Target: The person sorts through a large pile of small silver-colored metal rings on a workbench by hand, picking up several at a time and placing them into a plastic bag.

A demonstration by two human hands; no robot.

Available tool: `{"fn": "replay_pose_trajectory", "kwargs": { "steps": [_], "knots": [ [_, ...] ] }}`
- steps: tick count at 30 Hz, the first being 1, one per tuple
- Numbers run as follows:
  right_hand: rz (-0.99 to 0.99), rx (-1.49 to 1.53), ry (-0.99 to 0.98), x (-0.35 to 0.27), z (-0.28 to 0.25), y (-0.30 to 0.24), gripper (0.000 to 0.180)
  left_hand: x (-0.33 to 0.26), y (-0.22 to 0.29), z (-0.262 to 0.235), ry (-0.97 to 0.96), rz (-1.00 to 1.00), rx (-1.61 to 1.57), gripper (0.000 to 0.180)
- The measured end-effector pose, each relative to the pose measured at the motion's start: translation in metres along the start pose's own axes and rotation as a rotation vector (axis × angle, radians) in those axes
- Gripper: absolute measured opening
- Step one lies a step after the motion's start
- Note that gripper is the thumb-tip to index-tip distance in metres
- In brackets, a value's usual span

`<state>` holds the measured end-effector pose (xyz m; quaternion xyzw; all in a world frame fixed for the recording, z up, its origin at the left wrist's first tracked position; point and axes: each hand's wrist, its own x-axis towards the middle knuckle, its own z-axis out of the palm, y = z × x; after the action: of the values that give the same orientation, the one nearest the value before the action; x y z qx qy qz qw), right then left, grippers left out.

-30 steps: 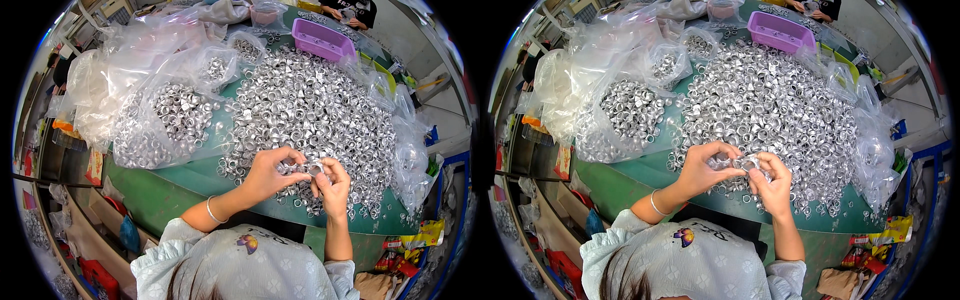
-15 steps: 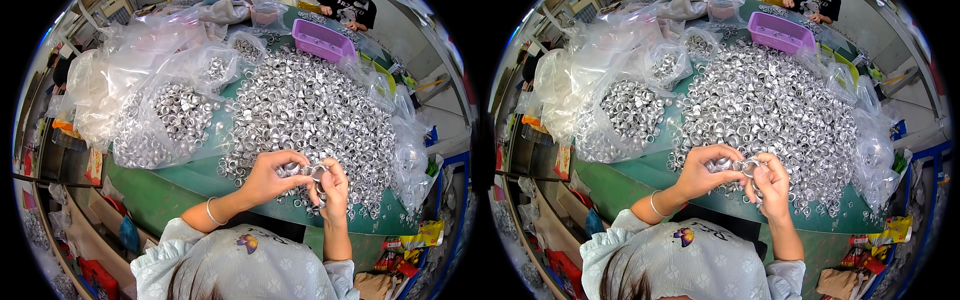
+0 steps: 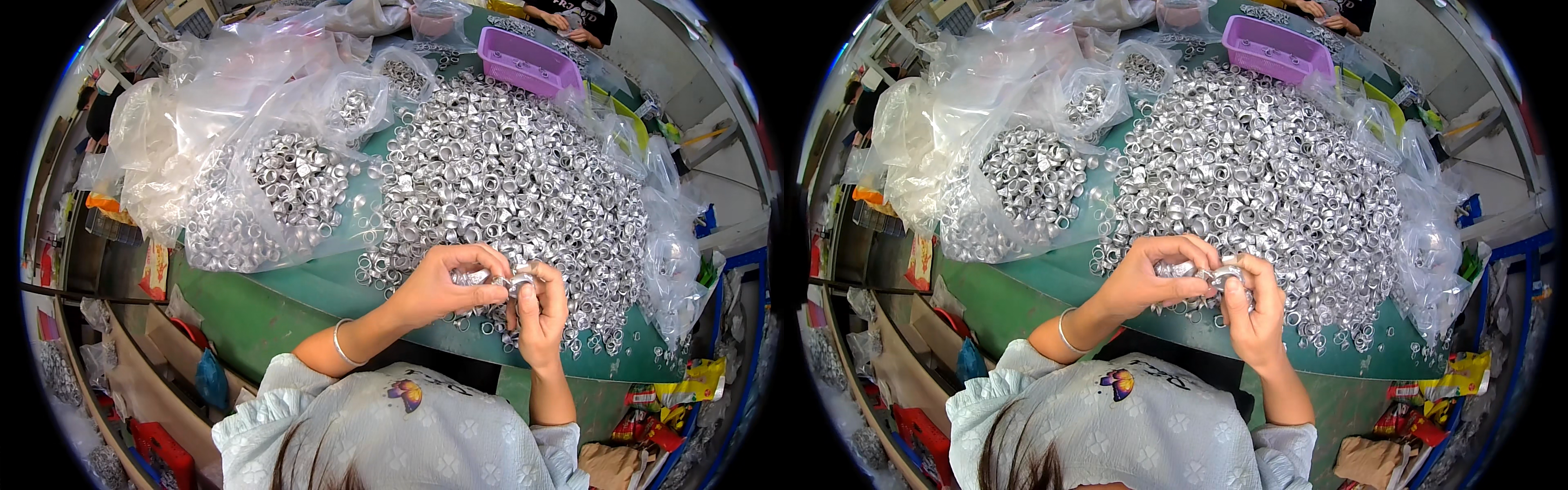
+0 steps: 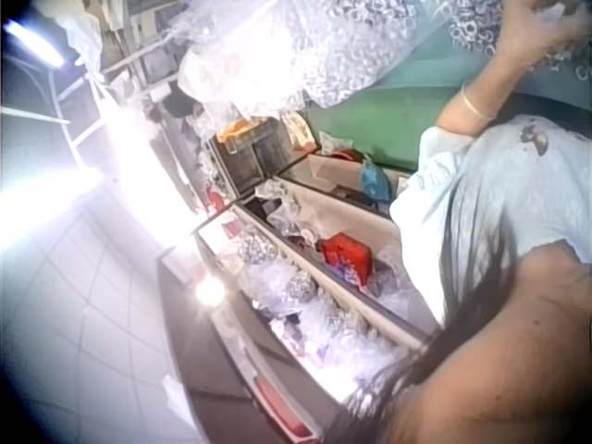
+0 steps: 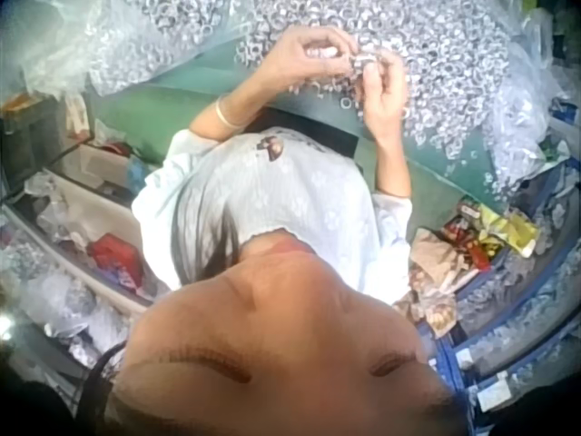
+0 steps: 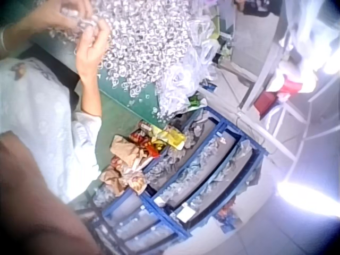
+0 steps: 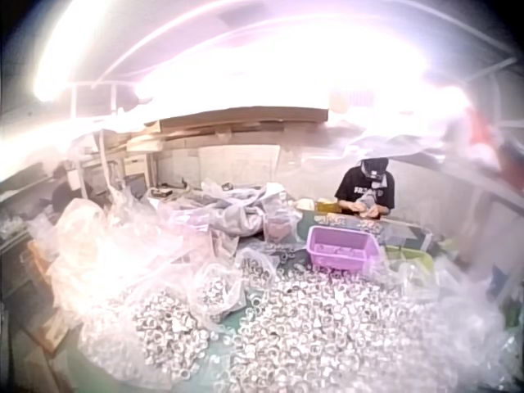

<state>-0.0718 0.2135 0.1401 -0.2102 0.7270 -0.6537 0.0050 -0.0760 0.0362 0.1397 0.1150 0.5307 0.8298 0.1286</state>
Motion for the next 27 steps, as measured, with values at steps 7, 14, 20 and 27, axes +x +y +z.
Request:
{"fn": "replay_pose_trajectory", "kwargs": {
  "steps": [7, 14, 20, 27],
  "knots": [
    [0.035, 0.093, 0.068, -0.002, 0.007, -0.004, 0.02, -0.006, -0.01, 0.01, 0.099, 0.12, -0.121, 0.009],
    [0.007, 0.021, -0.063, -0.006, 0.001, 0.0, 0.019, -0.012, -0.004, 0.007, 0.101, 0.021, -0.167, 0.013],
    [0.043, -0.131, -0.106, 0.0, -0.001, -0.011, 0.013, -0.012, -0.006, 0.005, 0.156, 0.167, 0.129, 0.015],
    [-0.302, -0.436, 0.13, 0.005, 0.01, -0.016, 0.011, -0.009, -0.01, 0.002, 0.145, 0.296, 0.241, 0.017]
  ]
}}
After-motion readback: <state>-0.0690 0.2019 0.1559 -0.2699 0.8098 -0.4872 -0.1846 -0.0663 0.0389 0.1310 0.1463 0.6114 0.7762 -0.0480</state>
